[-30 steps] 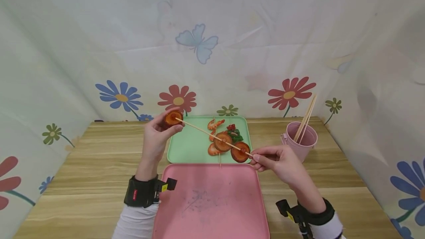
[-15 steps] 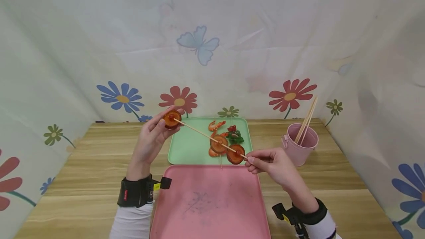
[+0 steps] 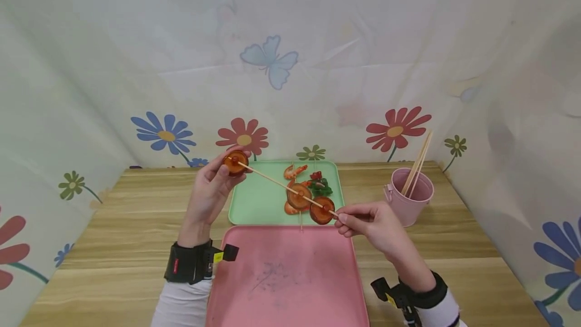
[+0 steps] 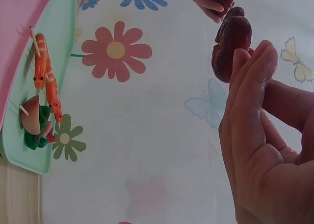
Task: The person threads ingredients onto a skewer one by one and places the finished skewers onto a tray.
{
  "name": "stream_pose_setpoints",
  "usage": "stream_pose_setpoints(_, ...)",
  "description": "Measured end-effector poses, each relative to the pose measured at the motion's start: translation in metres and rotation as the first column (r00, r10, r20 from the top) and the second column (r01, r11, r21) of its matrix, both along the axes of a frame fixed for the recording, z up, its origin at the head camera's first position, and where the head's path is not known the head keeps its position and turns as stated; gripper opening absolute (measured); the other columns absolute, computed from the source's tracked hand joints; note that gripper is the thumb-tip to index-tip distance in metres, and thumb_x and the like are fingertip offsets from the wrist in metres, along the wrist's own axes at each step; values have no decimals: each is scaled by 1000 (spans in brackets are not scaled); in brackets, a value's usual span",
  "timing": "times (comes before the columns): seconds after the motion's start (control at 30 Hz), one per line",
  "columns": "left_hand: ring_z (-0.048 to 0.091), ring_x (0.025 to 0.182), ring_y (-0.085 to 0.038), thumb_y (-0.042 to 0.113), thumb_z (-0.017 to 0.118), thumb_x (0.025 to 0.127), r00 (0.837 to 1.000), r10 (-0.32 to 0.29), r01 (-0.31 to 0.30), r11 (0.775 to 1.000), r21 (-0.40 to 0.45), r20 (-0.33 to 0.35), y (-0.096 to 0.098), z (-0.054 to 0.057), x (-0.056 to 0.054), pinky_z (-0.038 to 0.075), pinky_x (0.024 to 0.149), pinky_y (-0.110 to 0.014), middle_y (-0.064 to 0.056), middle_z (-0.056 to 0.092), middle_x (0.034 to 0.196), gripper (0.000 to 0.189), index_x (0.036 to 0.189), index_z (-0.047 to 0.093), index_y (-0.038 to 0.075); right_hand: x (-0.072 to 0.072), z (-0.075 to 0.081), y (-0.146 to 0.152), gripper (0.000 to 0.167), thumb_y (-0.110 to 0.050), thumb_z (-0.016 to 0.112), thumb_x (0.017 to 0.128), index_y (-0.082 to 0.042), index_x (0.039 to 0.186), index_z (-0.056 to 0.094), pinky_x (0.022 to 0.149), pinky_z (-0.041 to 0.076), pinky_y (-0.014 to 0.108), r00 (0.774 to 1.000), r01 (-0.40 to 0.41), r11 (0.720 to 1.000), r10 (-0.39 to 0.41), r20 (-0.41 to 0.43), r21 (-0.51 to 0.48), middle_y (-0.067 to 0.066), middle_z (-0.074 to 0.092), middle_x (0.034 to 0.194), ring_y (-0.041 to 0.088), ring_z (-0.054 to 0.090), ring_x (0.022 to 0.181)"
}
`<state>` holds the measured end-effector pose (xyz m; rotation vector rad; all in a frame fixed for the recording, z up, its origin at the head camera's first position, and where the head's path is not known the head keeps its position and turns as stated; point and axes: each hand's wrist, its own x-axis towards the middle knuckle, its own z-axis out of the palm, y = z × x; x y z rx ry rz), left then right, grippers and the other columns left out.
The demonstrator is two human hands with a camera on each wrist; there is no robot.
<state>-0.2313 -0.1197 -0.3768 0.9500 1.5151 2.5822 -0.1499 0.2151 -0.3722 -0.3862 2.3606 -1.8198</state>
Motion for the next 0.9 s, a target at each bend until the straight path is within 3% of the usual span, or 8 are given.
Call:
stream_pose_setpoints(0.43, 67, 99, -19, 30, 63, 89, 999, 52, -53, 997, -63, -14, -9, 0, 2, 53, 88, -29, -8, 65, 119, 55, 132, 50, -3, 5, -2, -11, 28, -1, 61, 90, 21, 107, 59, 63, 57, 29, 999, 25, 1000, -25, -41, -14, -4, 72, 83, 9, 69, 68)
stream_pose_setpoints(0.77, 69, 94, -19, 25, 62, 91, 997, -18, 18, 1000, -4, -72, -14, 0, 1, 54, 83, -28, -8, 66, 114, 44, 127, 56, 0, 7, -1, -14, 27, -3, 62, 89, 19, 106, 61, 63, 58, 30, 999, 18, 1000, -17, -40, 11, 0, 72, 82, 10, 69, 68)
stream_pose_setpoints(0.9, 70, 91, -18, 26, 63, 92, 996, -14, 13, 1000, -13, -90, -12, -1, 3, 55, 81, -27, -7, 67, 110, 40, 124, 59, 2, 9, -2, -17, 27, -3, 63, 89, 18, 104, 62, 63, 58, 30, 999, -2, 1000, 2, -40, 6, -2, 72, 81, 10, 69, 68)
